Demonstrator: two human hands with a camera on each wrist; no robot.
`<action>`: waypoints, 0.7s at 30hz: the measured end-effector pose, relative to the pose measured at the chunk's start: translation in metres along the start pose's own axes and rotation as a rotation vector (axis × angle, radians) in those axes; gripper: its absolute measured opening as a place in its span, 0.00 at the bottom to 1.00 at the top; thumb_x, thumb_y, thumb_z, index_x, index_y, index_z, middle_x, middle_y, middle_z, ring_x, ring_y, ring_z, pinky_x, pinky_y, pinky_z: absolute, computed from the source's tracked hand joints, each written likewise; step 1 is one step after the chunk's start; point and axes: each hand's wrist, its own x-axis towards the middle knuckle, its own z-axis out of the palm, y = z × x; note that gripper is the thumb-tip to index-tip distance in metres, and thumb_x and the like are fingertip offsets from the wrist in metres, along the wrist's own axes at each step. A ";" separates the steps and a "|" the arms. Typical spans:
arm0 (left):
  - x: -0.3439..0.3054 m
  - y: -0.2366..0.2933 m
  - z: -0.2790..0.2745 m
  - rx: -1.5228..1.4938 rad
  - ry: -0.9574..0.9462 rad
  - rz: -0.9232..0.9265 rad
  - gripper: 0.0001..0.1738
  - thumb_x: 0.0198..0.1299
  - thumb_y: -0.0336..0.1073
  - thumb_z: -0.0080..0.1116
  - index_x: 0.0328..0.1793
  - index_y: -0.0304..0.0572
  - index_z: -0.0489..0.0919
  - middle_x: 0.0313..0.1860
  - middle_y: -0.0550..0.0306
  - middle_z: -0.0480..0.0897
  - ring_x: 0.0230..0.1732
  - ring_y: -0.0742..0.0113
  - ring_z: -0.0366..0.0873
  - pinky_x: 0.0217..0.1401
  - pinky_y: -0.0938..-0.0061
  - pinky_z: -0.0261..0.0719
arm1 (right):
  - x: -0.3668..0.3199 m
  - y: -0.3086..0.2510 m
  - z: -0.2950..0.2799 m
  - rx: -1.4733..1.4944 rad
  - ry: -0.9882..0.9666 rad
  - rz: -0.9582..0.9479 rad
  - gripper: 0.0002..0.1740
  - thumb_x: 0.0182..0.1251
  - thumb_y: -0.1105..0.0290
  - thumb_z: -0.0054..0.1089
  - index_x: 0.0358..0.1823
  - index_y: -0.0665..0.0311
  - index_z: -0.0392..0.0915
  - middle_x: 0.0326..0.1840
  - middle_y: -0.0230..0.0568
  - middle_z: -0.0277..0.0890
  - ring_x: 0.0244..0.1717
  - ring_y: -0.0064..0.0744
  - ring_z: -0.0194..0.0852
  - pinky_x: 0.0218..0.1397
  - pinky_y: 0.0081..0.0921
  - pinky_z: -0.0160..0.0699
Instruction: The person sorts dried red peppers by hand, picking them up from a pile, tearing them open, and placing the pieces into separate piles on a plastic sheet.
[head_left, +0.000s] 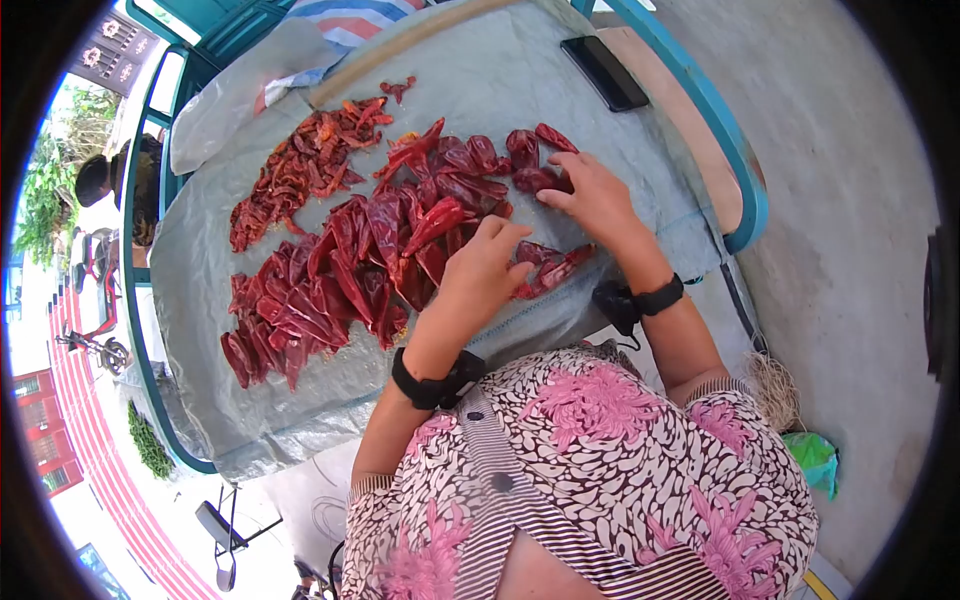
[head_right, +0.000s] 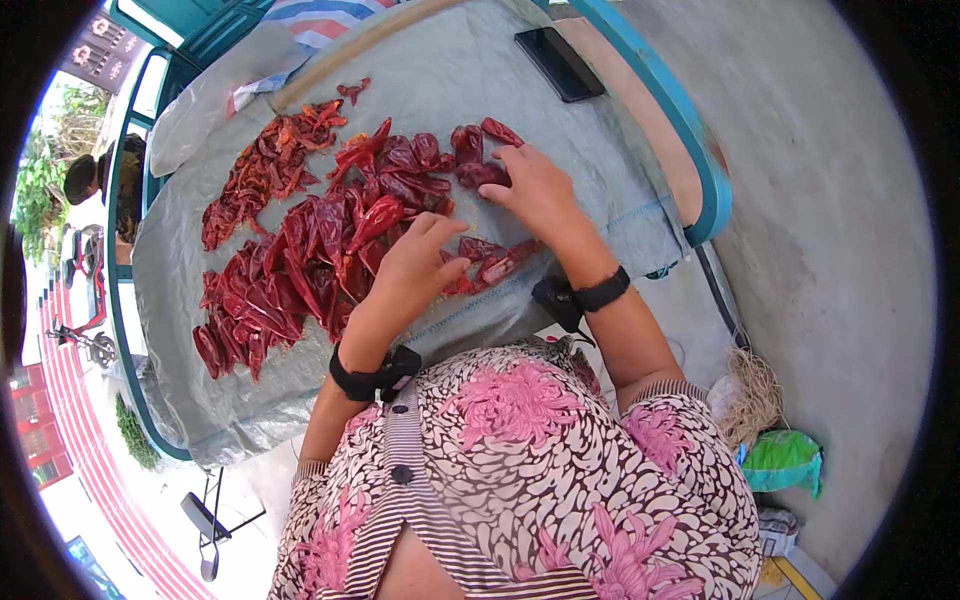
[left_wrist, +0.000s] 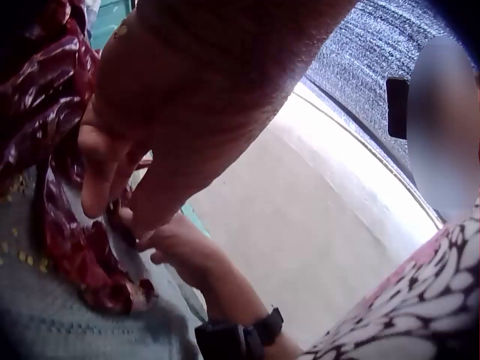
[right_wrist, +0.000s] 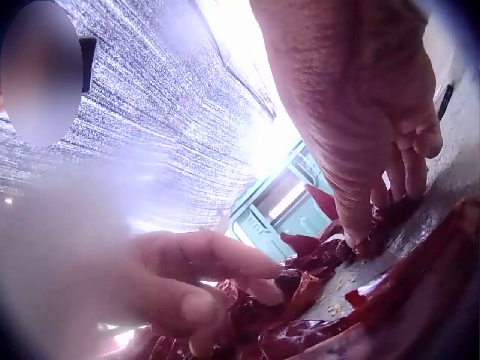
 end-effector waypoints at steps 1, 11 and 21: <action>0.001 -0.002 0.004 0.036 -0.031 -0.006 0.22 0.62 0.35 0.68 0.62 0.44 0.80 0.53 0.49 0.79 0.48 0.46 0.82 0.51 0.57 0.81 | 0.000 -0.001 0.003 0.022 -0.016 0.003 0.25 0.64 0.54 0.69 0.58 0.57 0.79 0.53 0.45 0.81 0.58 0.48 0.80 0.56 0.45 0.79; 0.009 -0.011 0.014 0.184 -0.003 -0.008 0.11 0.63 0.36 0.66 0.50 0.43 0.82 0.46 0.50 0.79 0.43 0.47 0.83 0.46 0.55 0.81 | -0.005 -0.023 -0.024 0.166 0.045 0.041 0.19 0.64 0.58 0.69 0.53 0.56 0.80 0.53 0.44 0.82 0.52 0.51 0.82 0.52 0.43 0.80; 0.015 0.000 -0.021 -0.011 0.455 0.046 0.09 0.65 0.26 0.66 0.50 0.39 0.83 0.44 0.53 0.80 0.32 0.68 0.79 0.37 0.72 0.78 | -0.067 -0.018 -0.028 0.071 -0.378 -0.292 0.15 0.60 0.69 0.73 0.49 0.57 0.82 0.46 0.40 0.80 0.41 0.41 0.82 0.44 0.33 0.79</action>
